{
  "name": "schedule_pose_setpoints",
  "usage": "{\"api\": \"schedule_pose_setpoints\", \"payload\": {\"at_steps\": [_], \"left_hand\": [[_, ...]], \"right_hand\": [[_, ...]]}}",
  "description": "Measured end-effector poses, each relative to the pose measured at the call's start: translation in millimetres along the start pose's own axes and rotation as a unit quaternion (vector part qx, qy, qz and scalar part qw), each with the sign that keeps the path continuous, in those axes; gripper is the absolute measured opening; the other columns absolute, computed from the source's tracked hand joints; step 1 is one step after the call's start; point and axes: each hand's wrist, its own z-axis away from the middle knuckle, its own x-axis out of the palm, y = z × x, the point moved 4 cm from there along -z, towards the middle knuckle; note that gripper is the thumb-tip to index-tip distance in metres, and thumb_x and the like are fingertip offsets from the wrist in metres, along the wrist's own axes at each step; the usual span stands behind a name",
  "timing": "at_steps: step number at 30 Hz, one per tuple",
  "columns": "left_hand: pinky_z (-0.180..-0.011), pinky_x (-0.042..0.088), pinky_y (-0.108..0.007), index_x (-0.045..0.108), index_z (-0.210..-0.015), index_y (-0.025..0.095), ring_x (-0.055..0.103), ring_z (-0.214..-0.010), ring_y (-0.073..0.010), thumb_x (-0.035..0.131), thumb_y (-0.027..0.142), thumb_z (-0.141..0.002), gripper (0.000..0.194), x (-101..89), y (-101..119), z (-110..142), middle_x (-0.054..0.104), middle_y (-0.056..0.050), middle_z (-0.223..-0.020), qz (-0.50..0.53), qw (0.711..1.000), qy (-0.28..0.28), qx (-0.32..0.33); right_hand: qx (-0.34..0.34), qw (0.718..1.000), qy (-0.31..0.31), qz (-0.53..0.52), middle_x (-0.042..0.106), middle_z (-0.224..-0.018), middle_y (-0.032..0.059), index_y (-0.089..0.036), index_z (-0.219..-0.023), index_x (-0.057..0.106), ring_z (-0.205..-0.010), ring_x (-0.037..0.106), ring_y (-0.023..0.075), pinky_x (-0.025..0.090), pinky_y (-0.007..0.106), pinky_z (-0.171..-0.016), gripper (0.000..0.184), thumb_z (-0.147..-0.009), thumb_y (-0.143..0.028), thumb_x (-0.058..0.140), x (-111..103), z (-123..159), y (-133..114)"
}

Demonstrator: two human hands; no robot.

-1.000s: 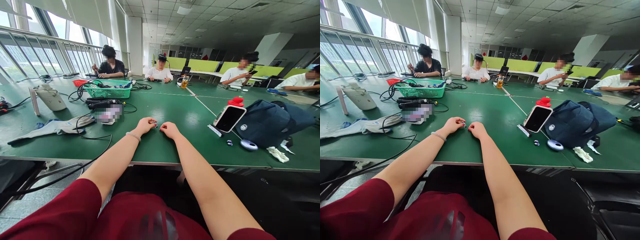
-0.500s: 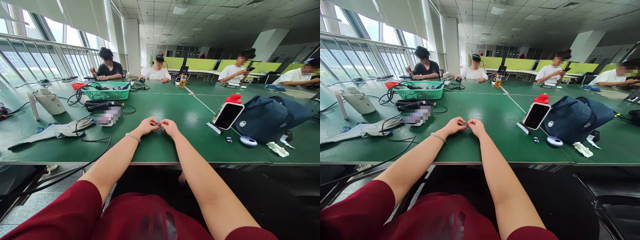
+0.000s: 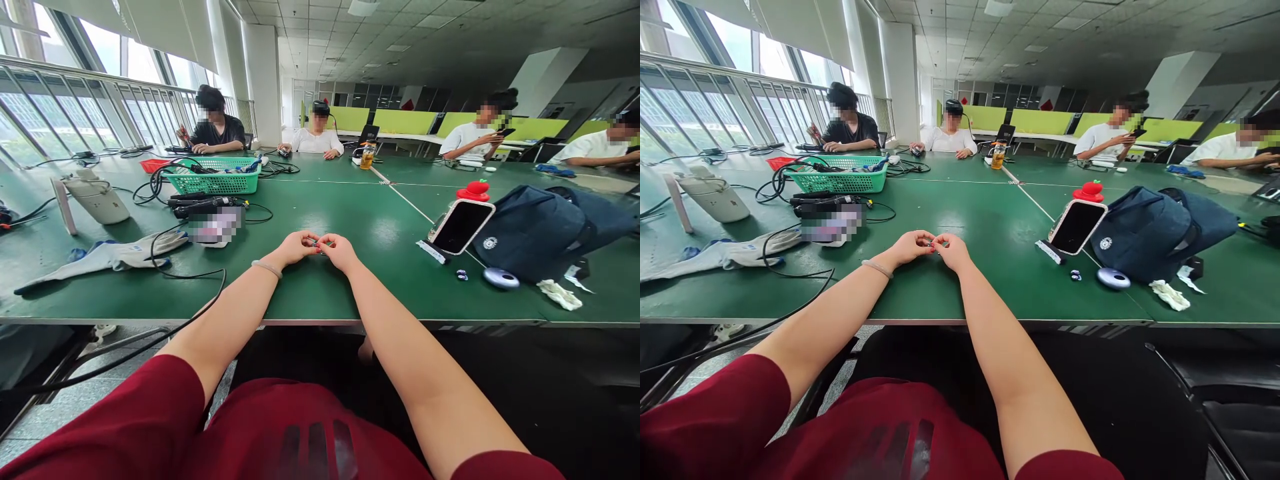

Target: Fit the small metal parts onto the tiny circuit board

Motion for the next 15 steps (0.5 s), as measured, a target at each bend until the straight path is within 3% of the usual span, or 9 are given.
{"api": "schedule_pose_setpoints", "payload": {"at_steps": [4, 9, 12, 15], "left_hand": [[-0.076, 0.048, -0.033, 0.063, -0.084, 0.012, 0.062, -0.070, -0.0139, 0.082, 0.019, -0.057, 0.034, -0.1, 0.1, 0.0, 0.066, -0.002, -0.070, 0.010, 1.000, 0.013, -0.010], [-0.073, 0.046, -0.030, 0.064, -0.090, 0.013, 0.060, -0.068, -0.0130, 0.079, 0.018, -0.062, 0.031, -8.0, -3.8, -0.6, 0.063, -0.001, -0.069, -0.002, 0.998, 0.064, -0.007], [-0.067, 0.044, -0.028, 0.065, -0.093, 0.014, 0.056, -0.064, -0.0116, 0.077, 0.021, -0.066, 0.030, -17.3, -7.5, -1.3, 0.060, 0.000, -0.067, -0.011, 0.993, 0.122, -0.001], [-0.059, 0.038, -0.025, 0.065, -0.093, 0.014, 0.050, -0.058, -0.0101, 0.075, 0.022, -0.069, 0.027, -23.3, -10.7, -1.6, 0.058, 0.001, -0.064, -0.018, 0.986, 0.165, -0.015]], "right_hand": [[-0.004, 1.000, 0.001, -0.003, 0.062, -0.080, -0.0016, -0.019, -0.073, 0.059, -0.060, 0.044, 0.0097, 0.040, 0.027, -0.066, 0.012, -0.073, -0.031, 0.061, 1.0, -1.5, 0.6], [0.026, 0.999, 0.042, -0.004, 0.063, -0.085, -0.0006, -0.019, -0.081, 0.060, -0.063, 0.051, 0.0110, 0.044, 0.027, -0.067, 0.009, -0.080, -0.026, 0.055, -4.0, -4.0, 4.6], [0.025, 0.994, 0.046, 0.098, 0.068, -0.094, 0.0028, -0.019, -0.089, 0.066, -0.074, 0.057, 0.0143, 0.046, 0.030, -0.075, 0.016, -0.084, -0.020, 0.051, -5.3, -2.5, 1.1], [-0.038, 0.964, -0.001, 0.264, 0.067, -0.114, 0.0048, -0.019, -0.104, 0.069, -0.102, 0.055, 0.0217, 0.042, 0.037, -0.091, 0.024, -0.086, -0.019, 0.053, 3.4, 1.8, -8.1]]}}
